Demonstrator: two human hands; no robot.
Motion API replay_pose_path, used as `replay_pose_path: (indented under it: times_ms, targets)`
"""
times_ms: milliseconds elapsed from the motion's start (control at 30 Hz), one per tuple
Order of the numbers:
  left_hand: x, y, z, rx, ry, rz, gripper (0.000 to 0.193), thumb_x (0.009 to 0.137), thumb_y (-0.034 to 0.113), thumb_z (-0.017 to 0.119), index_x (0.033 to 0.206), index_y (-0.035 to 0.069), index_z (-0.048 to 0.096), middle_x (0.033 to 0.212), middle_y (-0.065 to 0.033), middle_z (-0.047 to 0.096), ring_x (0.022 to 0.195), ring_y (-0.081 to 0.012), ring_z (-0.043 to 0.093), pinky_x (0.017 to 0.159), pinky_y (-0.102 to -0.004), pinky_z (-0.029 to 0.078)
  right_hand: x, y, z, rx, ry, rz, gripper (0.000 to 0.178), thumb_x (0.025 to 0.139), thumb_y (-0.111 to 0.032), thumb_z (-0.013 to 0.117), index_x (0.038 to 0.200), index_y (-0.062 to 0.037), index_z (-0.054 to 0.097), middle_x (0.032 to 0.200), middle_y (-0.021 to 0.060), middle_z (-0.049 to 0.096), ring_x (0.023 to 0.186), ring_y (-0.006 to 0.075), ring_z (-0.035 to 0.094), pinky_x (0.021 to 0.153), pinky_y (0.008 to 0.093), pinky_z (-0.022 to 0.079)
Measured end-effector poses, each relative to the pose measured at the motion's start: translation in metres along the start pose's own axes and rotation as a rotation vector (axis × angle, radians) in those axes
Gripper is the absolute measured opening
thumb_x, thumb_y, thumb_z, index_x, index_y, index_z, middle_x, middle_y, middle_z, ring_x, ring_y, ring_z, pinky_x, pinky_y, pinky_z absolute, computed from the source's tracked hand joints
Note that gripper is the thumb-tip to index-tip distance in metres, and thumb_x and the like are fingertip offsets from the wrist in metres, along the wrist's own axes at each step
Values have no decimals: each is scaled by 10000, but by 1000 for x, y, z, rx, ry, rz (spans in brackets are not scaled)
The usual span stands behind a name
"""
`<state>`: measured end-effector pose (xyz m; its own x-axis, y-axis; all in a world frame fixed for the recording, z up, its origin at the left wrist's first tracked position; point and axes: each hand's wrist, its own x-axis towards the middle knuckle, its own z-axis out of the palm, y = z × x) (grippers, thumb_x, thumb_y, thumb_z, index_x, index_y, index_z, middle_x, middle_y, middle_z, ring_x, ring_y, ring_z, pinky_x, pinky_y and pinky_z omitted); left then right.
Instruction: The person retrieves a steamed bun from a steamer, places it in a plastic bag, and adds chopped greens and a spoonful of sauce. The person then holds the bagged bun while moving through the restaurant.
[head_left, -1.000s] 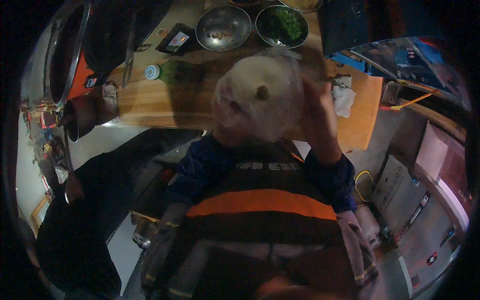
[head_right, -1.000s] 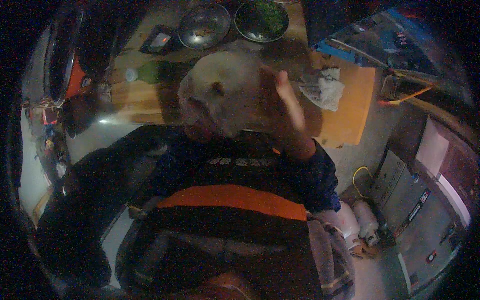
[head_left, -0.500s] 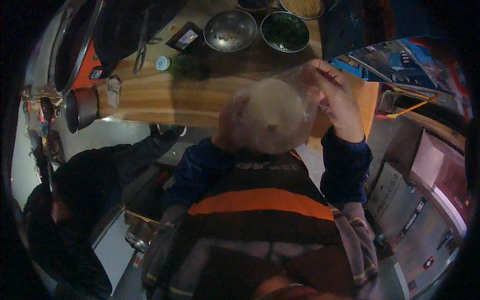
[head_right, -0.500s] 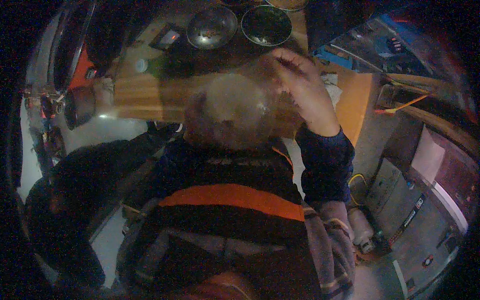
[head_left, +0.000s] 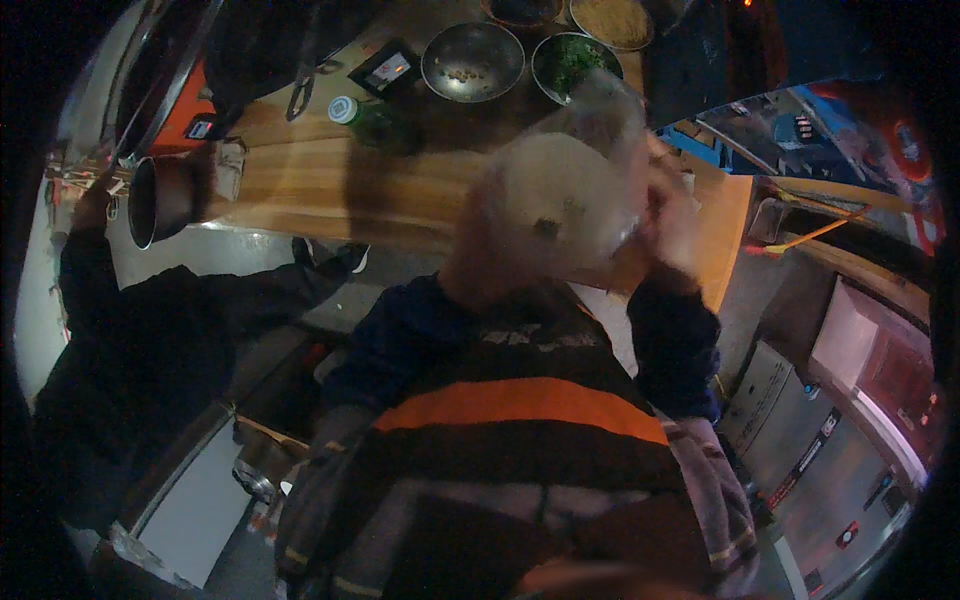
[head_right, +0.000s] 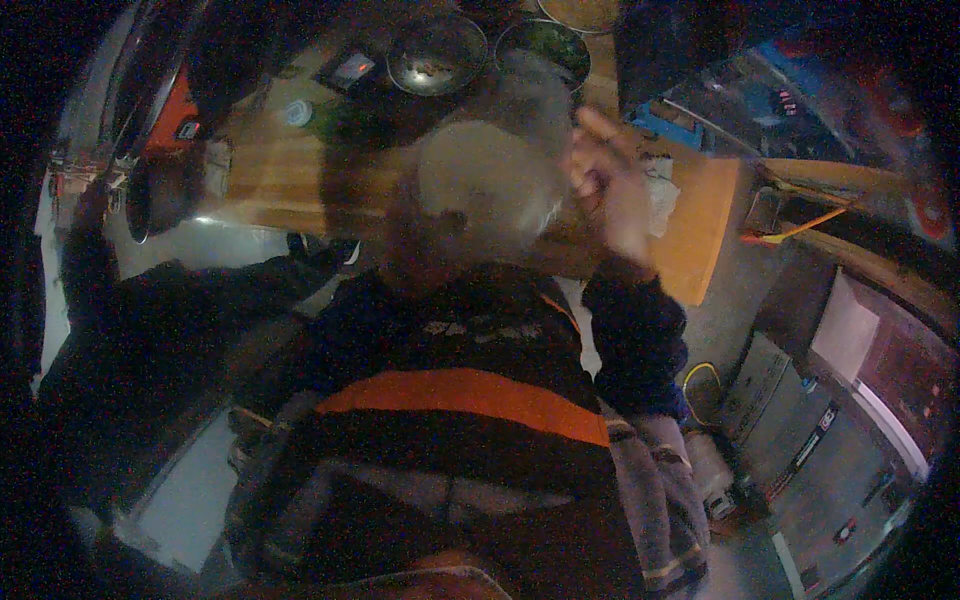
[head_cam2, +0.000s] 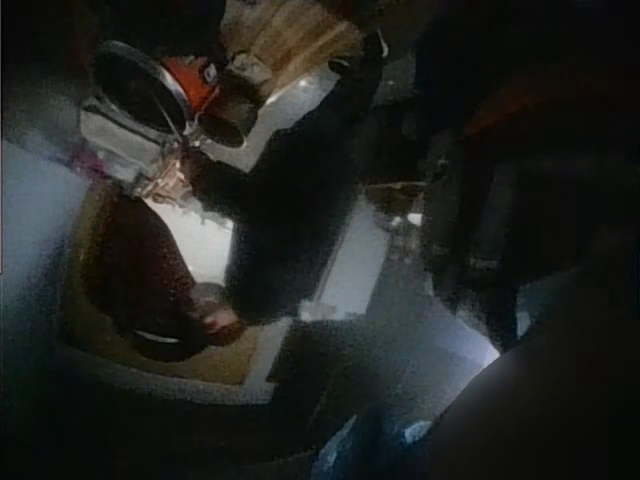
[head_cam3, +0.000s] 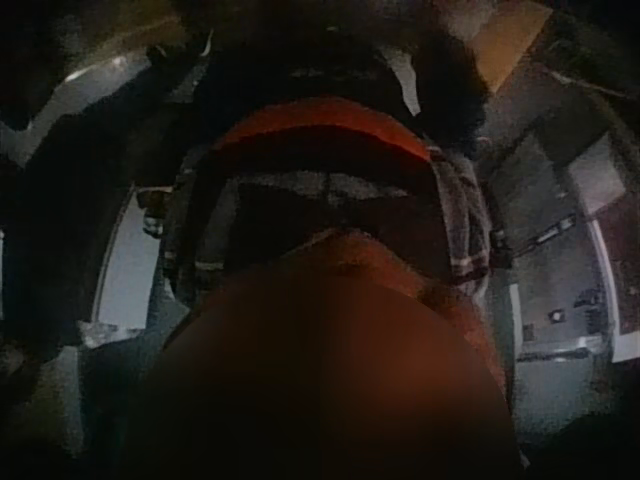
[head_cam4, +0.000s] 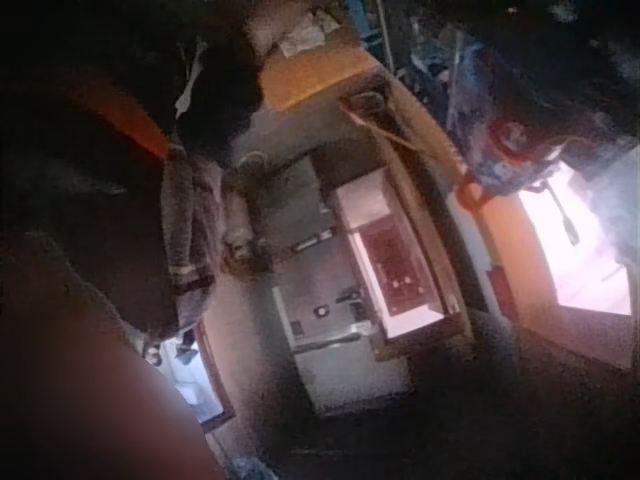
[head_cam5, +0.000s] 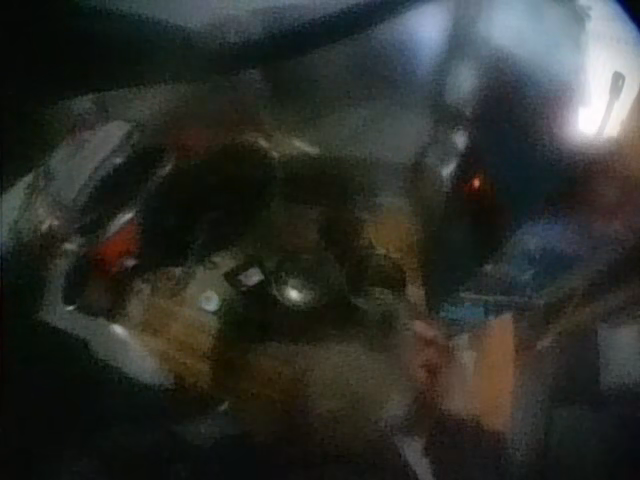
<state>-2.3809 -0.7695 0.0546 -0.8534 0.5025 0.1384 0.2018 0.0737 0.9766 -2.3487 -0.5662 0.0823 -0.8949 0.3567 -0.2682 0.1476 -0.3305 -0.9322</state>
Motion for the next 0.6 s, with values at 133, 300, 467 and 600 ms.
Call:
replay_pose_path:
  times_ms: [133, 300, 467, 600]
  targets:
    - [-1, 3, 8, -376, 60, -112, 624, 786, 327, 606, 1300, 33, 411, 1236, -140, 514, 1139, -259, 509, 955, -406, 427, -39, 53, 10, 40, -195, 3, 558, 821, -132, 655, 1305, 6, 413, 1255, 102, 500, 1143, 210, 490, 958, 323, 415]
    - [-4, -7, 25, -1379, 127, -377, 531, 895, 364, 438, 1315, 41, 403, 1259, -112, 503, 1160, -232, 494, 972, -398, 417, -40, 55, 22, -153, -369, -198, 735, 801, -144, 681, 1400, -22, 273, 1340, 117, 434, 1195, 234, 461, 992, 354, 407]
    - [-15, -13, 23, -360, -179, -162, 449, 917, 249, 456, 1311, 37, 408, 1253, -107, 510, 1168, -215, 484, 971, -402, 416, -29, 35, 15, -323, -339, -447, 738, 756, -164, 706, 1366, -8, 321, 1339, 127, 439, 1212, 240, 448, 1006, 360, 385]
    - [-14, -5, -7, -403, -394, -212, 443, 882, 171, 524, 1291, 32, 426, 1241, -114, 518, 1158, -213, 490, 968, -401, 420, -39, 15, -1, -228, -483, -271, 713, 723, -180, 715, 1327, 6, 384, 1322, 137, 462, 1217, 241, 444, 1015, 361, 366]
